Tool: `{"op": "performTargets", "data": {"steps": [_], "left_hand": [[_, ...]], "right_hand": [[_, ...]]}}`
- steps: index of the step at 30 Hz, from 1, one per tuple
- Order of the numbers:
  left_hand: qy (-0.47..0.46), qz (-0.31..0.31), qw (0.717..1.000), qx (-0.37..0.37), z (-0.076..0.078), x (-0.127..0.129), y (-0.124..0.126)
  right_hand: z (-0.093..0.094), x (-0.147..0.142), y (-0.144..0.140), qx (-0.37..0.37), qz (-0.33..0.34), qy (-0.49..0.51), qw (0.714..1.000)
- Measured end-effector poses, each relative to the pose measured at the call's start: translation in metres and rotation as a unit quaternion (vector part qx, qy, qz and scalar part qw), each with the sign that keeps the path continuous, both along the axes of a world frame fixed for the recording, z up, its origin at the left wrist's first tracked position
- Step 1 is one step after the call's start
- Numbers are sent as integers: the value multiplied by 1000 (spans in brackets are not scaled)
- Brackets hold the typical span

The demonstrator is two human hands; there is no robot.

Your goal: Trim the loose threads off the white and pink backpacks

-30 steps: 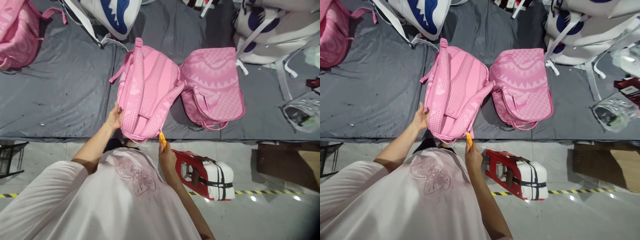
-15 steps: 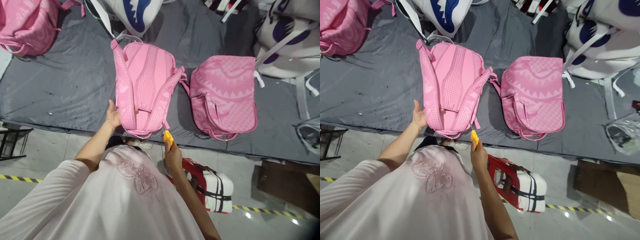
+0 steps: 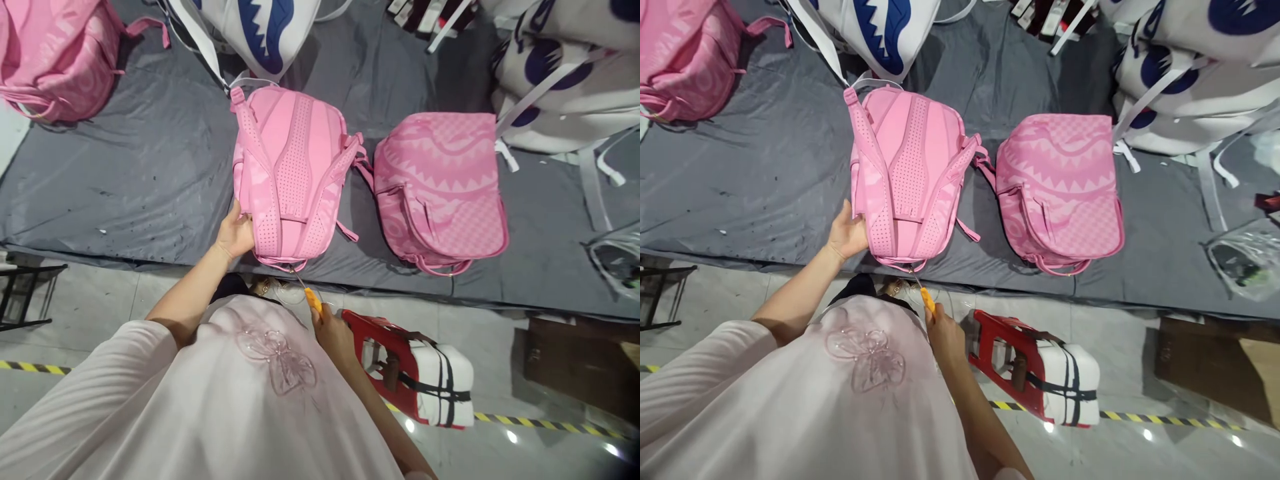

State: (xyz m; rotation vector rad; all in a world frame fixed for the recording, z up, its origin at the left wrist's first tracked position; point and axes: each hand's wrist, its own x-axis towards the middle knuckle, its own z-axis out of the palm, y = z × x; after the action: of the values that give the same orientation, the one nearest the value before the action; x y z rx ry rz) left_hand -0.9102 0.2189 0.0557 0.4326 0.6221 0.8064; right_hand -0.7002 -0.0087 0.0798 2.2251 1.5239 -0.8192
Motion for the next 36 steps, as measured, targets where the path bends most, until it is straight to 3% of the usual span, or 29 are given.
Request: {"op": "performTargets", "data": {"steps": [2, 3, 4, 6, 7, 8, 9, 11, 14, 16, 19, 23, 26, 31, 34, 36], "left_hand": [[123, 9, 992, 33, -1, -10, -8], [218, 30, 973, 66, -2, -17, -16], [332, 50, 934, 121, -5, -23, -28], [532, 53, 804, 259, -15, -33, -60], [593, 24, 736, 325, -21, -36, -77], [617, -19, 693, 371, -28, -37, -94], [623, -60, 668, 402, -35, -36, -108], [618, -116, 647, 431, -49, -29, -126], [638, -170, 597, 456, -62, -15, -125], [650, -200, 565, 467, -62, -9, -116], [660, -232, 523, 487, -49, -5, -111], [623, -256, 492, 551, -23, 11, -110], [611, -225, 479, 589, -18, 39, -90], [612, -166, 533, 560, -25, 83, -30], [620, -119, 542, 555, -8, 96, 4], [627, -39, 578, 521, 12, 102, 25]], "right_hand": [[5, 0, 0, -3, 4, -4, 1000], [8, -1, 0, 3, 12, 3, 1000], [10, -3, 0, 8, 22, 13, 1000], [15, -7, 1, 15, 42, 30, 999], [16, -8, 2, 16, 50, 33, 998], [16, -10, 2, 15, 55, 30, 998], [16, -10, 2, 14, 57, 23, 998], [15, -11, 2, 13, 61, 12, 998], [12, -11, 2, 16, 72, 9, 997], [10, -12, 6, 16, 80, -1, 997], [6, -11, 13, -7, 59, -37, 998], [0, -7, 15, -34, 16, -58, 998], [-3, -6, 10, -20, 3, -41, 999], [0, -8, 9, 31, -42, -14, 999], [4, -17, 20, 86, -72, 9, 994], [6, -25, 27, 164, -88, 61, 981]]}}
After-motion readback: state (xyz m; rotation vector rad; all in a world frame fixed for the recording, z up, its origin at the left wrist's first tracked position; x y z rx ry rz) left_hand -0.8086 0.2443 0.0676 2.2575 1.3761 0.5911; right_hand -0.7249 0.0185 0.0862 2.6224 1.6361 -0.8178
